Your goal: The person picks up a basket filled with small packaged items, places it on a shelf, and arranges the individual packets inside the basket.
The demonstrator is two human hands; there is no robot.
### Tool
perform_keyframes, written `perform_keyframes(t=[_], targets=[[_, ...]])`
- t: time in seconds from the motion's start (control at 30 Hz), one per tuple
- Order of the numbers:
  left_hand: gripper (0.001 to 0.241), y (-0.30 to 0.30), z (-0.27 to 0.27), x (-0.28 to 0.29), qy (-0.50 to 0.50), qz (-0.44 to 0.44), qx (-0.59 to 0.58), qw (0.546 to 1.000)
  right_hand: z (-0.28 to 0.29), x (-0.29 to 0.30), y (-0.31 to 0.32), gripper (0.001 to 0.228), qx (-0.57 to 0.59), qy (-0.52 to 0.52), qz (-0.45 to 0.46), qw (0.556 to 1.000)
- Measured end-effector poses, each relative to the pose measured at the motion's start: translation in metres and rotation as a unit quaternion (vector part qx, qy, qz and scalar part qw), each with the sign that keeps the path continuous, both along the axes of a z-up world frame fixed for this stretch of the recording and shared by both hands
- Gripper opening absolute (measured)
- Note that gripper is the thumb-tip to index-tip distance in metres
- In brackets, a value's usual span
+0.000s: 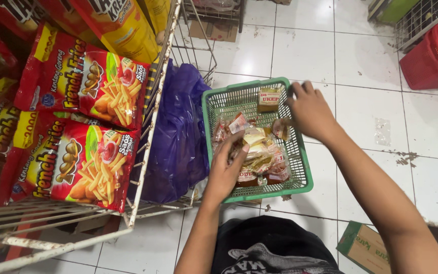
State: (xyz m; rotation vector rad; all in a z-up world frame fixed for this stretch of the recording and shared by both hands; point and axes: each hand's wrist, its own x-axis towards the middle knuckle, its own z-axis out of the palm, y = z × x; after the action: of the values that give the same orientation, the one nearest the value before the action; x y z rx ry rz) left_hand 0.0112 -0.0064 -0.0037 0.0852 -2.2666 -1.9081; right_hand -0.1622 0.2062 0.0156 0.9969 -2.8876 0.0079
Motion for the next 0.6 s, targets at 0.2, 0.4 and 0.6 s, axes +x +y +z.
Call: perform_keyframes(t=[0.2,0.4,0.6], targets=[[0.041,0.000,0.008,-0.009,0.021,-0.011,-0.007,1.000,0.004,0.043,0.004,0.027,-0.047,-0.022,-0.021,0.998],[0.041,-0.002,0.017,-0.015,0.063,-0.028,0.011,0.998,0.047,0.080,0.022,0.021,-0.342,-0.142,-0.059,0.927],[0.036,0.014,0.016,-0.018,-0.057,-0.117,0.172,0.977,0.046,0.113,0.015,0.017,-0.506,-0.265,-0.083,0.817]])
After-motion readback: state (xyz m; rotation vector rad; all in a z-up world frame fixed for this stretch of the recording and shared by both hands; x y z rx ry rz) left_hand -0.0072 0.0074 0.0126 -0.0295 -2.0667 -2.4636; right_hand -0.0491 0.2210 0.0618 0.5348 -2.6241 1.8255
